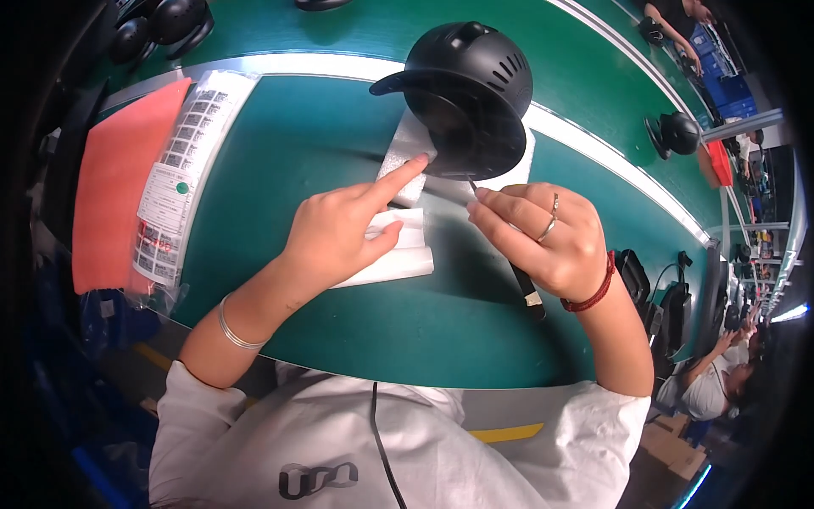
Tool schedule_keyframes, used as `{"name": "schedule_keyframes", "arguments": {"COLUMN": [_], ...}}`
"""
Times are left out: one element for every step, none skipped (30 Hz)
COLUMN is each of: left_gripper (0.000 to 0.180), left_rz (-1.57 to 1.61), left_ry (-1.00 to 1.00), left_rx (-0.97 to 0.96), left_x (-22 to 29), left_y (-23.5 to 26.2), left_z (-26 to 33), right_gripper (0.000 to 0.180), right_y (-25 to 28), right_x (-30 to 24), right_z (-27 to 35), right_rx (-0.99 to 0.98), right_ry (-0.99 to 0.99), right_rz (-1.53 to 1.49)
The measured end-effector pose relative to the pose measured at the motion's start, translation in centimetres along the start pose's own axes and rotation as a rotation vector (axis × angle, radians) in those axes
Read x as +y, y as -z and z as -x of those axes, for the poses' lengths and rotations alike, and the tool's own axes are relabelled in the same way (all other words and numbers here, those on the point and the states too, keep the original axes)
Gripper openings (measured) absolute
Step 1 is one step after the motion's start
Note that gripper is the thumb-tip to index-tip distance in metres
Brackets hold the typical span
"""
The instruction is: Applying small identification labels to camera housing components using tweezers.
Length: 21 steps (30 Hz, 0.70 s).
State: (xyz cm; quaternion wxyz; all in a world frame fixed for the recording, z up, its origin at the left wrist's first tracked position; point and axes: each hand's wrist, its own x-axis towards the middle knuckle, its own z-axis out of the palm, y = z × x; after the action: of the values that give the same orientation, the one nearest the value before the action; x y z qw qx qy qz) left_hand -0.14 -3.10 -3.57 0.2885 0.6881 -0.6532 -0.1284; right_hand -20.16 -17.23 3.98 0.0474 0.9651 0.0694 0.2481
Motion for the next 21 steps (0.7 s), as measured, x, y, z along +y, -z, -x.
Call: {"name": "schedule_keyframes", "arguments": {"left_gripper": [0.075, 0.075, 0.075, 0.075, 0.076, 0.076, 0.076, 0.076, 0.076, 0.076, 0.076, 0.076, 0.076, 0.076, 0.076, 0.076, 0.077, 0.077, 0.077, 0.077, 0.077], "left_rz": [-0.015, -0.03, -0.029, -0.036, -0.043, -0.042, -0.046, -0.05, -0.049, -0.048, -0.047, -0.047, -0.041, -0.036, -0.036, -0.04, -0.044, -0.044, -0.036, -0.027, -0.026], "left_ry": [-0.009, -0.018, -0.017, -0.024, -0.03, -0.031, -0.031, -0.032, -0.032, -0.032, -0.032, -0.032, -0.038, -0.044, -0.044, -0.044, -0.044, -0.043, -0.053, -0.063, -0.064], "left_rx": [0.008, 0.015, 0.018, 0.017, 0.016, 0.017, 0.015, 0.013, 0.014, 0.014, 0.013, 0.014, 0.023, 0.032, 0.033, 0.031, 0.029, 0.03, 0.048, 0.066, 0.067], "left_x": [0.0, 0.0, -0.03, -0.07, -0.09, -0.12, -0.13, -0.14, -0.11, -0.08, -0.06, -0.08, -0.13, -0.16, -0.13, -0.1, -0.08, -0.08, -0.12, -0.13, -0.1], "left_y": [-0.05, -0.1, -0.13, -0.18, -0.22, -0.27, -0.32, -0.36, -0.32, -0.26, -0.22, -0.26, -0.33, -0.36, -0.38, -0.4, -0.41, -0.45, -0.53, -0.56, -0.57], "left_z": [0.03, 0.06, 0.07, 0.1, 0.12, 0.1, 0.08, 0.05, 0.05, 0.03, 0.01, 0.03, 0.05, 0.05, 0.06, 0.06, 0.05, 0.07, 0.1, 0.12, 0.1], "right_gripper": [0.021, 0.021, 0.021, 0.022, 0.022, 0.022, 0.022, 0.023, 0.023, 0.022, 0.022, 0.022, 0.022, 0.021, 0.021, 0.021, 0.02, 0.02, 0.02, 0.021, 0.021], "right_y": [0.0, 0.01, 0.02, 0.03, 0.06, 0.08, 0.09, 0.1, 0.13, 0.16, 0.18, 0.19, 0.22, 0.23, 0.21, 0.17, 0.14, 0.15, 0.16, 0.14, 0.07], "right_x": [0.04, 0.07, 0.11, 0.11, 0.11, 0.11, 0.11, 0.12, 0.11, 0.11, 0.1, 0.08, 0.04, 0.03, 0.02, 0.02, 0.02, -0.02, -0.06, -0.12, -0.22], "right_z": [0.02, 0.05, 0.08, 0.11, 0.11, 0.11, 0.1, 0.11, 0.08, 0.05, 0.03, 0.05, 0.08, 0.11, 0.2, 0.31, 0.39, 0.38, 0.35, 0.32, 0.41], "right_rx": [-0.002, -0.004, -0.005, -0.009, -0.013, -0.014, -0.018, -0.023, -0.024, -0.027, -0.03, -0.03, -0.035, -0.041, -0.041, -0.036, -0.031, -0.031, -0.014, 0.002, 0.001], "right_ry": [-0.003, -0.006, -0.003, -0.006, -0.009, -0.008, -0.013, -0.017, -0.016, -0.02, -0.024, -0.023, -0.028, -0.032, -0.031, -0.045, -0.058, -0.057, -0.088, -0.118, -0.118], "right_rz": [-0.004, -0.007, -0.006, -0.001, 0.005, 0.006, 0.004, 0.003, 0.004, 0.007, 0.009, 0.01, 0.011, 0.012, 0.012, 0.003, -0.007, -0.007, -0.032, -0.058, -0.056]}}
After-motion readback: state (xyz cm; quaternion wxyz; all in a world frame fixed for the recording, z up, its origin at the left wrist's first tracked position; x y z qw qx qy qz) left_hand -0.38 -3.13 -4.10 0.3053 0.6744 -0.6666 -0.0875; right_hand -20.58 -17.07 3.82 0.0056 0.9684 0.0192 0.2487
